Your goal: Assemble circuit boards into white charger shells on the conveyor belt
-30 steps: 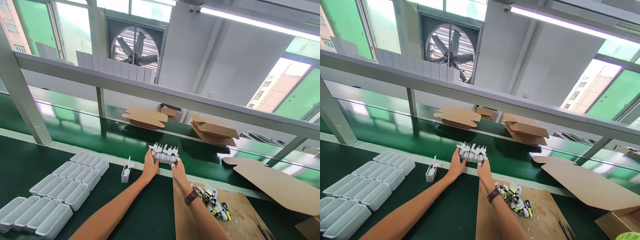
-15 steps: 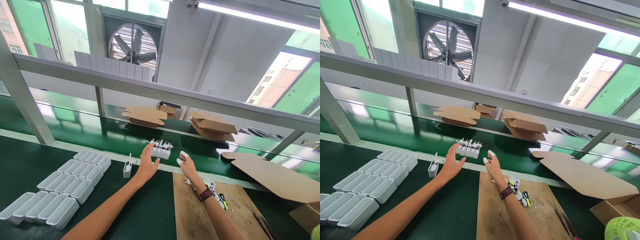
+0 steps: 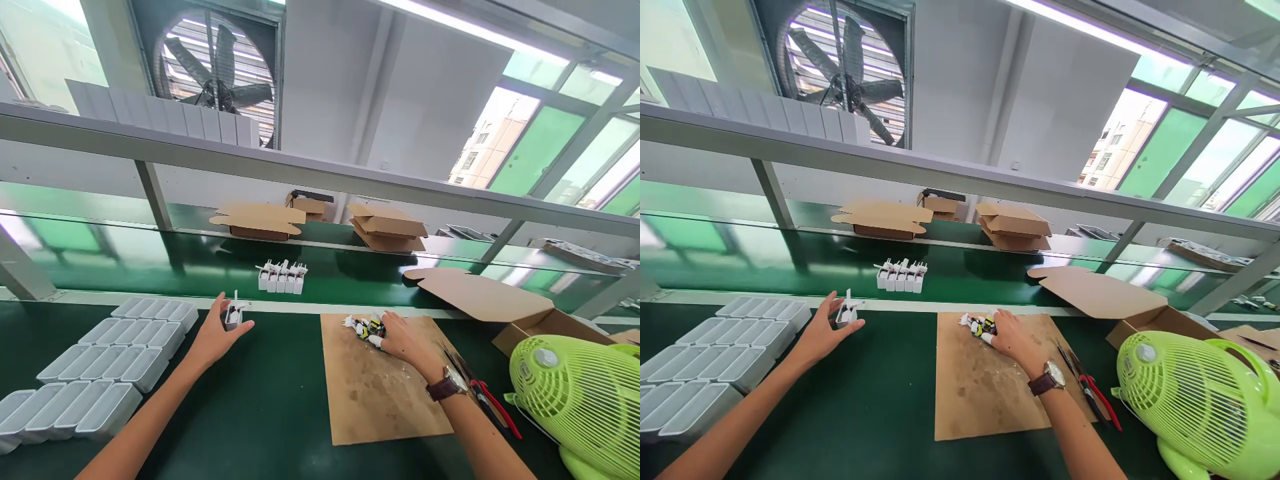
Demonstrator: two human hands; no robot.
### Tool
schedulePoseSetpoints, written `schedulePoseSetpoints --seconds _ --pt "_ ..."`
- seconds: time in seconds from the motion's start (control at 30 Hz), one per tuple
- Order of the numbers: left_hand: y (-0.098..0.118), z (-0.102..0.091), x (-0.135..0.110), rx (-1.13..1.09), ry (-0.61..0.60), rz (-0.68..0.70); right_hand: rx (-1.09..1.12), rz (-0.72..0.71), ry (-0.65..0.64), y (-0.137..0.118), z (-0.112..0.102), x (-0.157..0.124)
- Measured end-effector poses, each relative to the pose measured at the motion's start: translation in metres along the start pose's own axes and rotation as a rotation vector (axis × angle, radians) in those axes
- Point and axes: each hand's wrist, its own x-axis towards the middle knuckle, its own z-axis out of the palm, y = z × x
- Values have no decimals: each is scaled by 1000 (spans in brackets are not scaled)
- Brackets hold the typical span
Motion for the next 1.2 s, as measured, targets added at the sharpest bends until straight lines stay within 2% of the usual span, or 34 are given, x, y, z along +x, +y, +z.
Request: schedulePoseSetpoints --seconds 0.2,0.33,0.43,0.6,0.73,0.83,0.93,1.0,1.2 --pt "-10 15 -13 -56 -49 35 38 86 1 -4 -15 2" --pt "-9 19 -29 -122 -130 121 117 54 -12 -27 -16 3" --pt "-8 22 -38 -141 -196 176 232 -9 -82 -57 5 -2" --pt "-6 21 -45 -114 -268 219 320 -105 -203 -118 63 -15" --pt "-6 16 -46 -70 -294 253 251 -342 -317 -147 87 -22" --pt "-4 13 -46 -23 -320 282 213 -516 -398 -146 87 -21" --pt "0 10 -47 28 -346 302 182 -581 -504 -134 88 -23" --pt "2 8 -47 47 -356 307 182 -611 -530 -125 93 -28" --pt "3 8 -48 53 -381 273 269 -643 -329 -115 113 -46"
